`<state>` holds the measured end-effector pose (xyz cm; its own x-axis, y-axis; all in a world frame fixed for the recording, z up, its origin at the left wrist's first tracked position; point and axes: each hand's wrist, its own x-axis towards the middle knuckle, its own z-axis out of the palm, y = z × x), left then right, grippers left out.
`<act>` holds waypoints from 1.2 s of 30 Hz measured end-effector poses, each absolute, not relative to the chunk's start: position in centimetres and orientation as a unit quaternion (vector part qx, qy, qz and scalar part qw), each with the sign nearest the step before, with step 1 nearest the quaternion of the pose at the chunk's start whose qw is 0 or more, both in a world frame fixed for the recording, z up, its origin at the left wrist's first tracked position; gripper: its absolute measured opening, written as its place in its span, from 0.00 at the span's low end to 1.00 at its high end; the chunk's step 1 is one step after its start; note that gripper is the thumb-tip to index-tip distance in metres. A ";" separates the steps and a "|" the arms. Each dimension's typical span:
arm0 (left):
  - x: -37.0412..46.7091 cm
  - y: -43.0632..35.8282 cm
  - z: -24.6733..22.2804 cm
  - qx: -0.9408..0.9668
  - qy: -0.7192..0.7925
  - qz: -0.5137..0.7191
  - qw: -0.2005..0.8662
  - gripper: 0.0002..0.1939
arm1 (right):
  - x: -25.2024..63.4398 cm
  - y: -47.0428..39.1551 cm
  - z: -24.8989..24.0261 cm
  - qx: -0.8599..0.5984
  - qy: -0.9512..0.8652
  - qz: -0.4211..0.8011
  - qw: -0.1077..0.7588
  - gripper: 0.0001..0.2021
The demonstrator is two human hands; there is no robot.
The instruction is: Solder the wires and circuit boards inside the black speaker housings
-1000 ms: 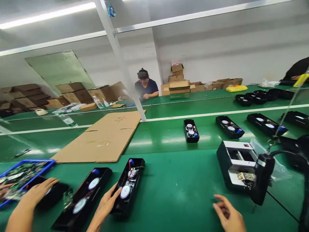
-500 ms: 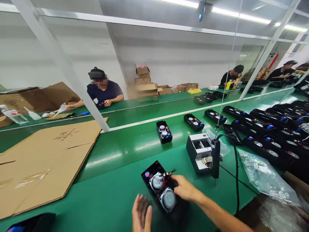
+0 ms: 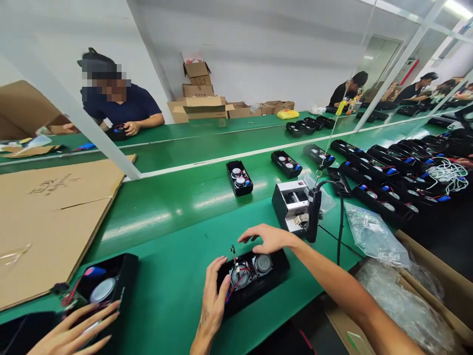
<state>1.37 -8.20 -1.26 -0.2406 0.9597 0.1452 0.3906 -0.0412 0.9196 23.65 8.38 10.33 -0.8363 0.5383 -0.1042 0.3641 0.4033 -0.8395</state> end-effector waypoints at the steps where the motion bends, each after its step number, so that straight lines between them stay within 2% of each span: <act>1: 1.2 -8.2 -1.2 0.552 0.618 0.476 0.296 0.29 | 23.3 7.4 10.5 -0.299 -0.824 0.461 0.137 0.20; 3: 0.8 -8.3 -1.1 0.572 0.607 0.468 0.291 0.30 | 22.0 5.3 10.7 -0.367 -0.804 0.431 0.182 0.14; 6: 0.5 -8.5 -0.7 0.589 0.606 0.452 0.285 0.29 | 19.8 3.4 10.3 -0.432 -0.795 0.386 0.178 0.15; 10: 0.5 -8.5 -0.5 0.584 0.625 0.439 0.275 0.23 | 19.1 3.6 9.5 -0.440 -0.742 0.451 0.229 0.03; 13: 0.8 -8.5 -0.8 0.573 0.632 0.452 0.263 0.21 | 21.0 3.5 9.4 -0.406 -0.707 0.517 0.259 0.11; 15: 1.1 -8.6 -0.8 0.565 0.635 0.463 0.251 0.19 | 22.8 2.7 9.4 -0.355 -0.731 0.521 0.260 0.17; 18: 1.7 -9.1 0.0 0.578 0.639 0.459 0.218 0.15 | 25.5 0.8 9.0 -0.265 -0.835 0.420 0.236 0.13; 20: 1.9 -9.5 1.1 0.625 0.622 0.434 0.185 0.14 | 26.6 -0.4 8.7 -0.228 -0.897 0.319 0.202 0.15; 23: 1.6 -10.0 2.5 0.723 0.574 0.364 0.125 0.10 | 26.7 -1.7 8.5 -0.227 -0.943 0.203 0.135 0.15; 25: 1.1 -10.0 2.5 0.776 0.541 0.315 0.080 0.13 | 25.9 -2.3 8.5 -0.236 -0.954 0.161 0.090 0.12; 27: 0.5 -9.9 1.6 0.811 0.512 0.280 0.038 0.16 | 24.8 -2.7 8.7 -0.243 -0.959 0.138 0.052 0.08; 29: -0.1 -9.7 0.4 0.828 0.505 0.244 0.014 0.15 | 23.9 -2.8 8.7 -0.246 -0.961 0.127 0.025 0.08; 31: -0.4 -9.6 -0.5 0.836 0.507 0.212 -0.002 0.18 | 23.5 -2.7 8.5 -0.239 -0.961 0.138 0.016 0.08; 34: -0.3 -9.5 -0.6 0.848 0.491 0.194 -0.038 0.22 | 24.0 -2.3 7.9 -0.228 -0.952 0.200 0.046 0.13; 36: 0.0 -9.4 0.1 0.854 0.478 0.198 -0.054 0.20 | 24.6 -2.2 7.6 -0.234 -0.939 0.241 0.071 0.15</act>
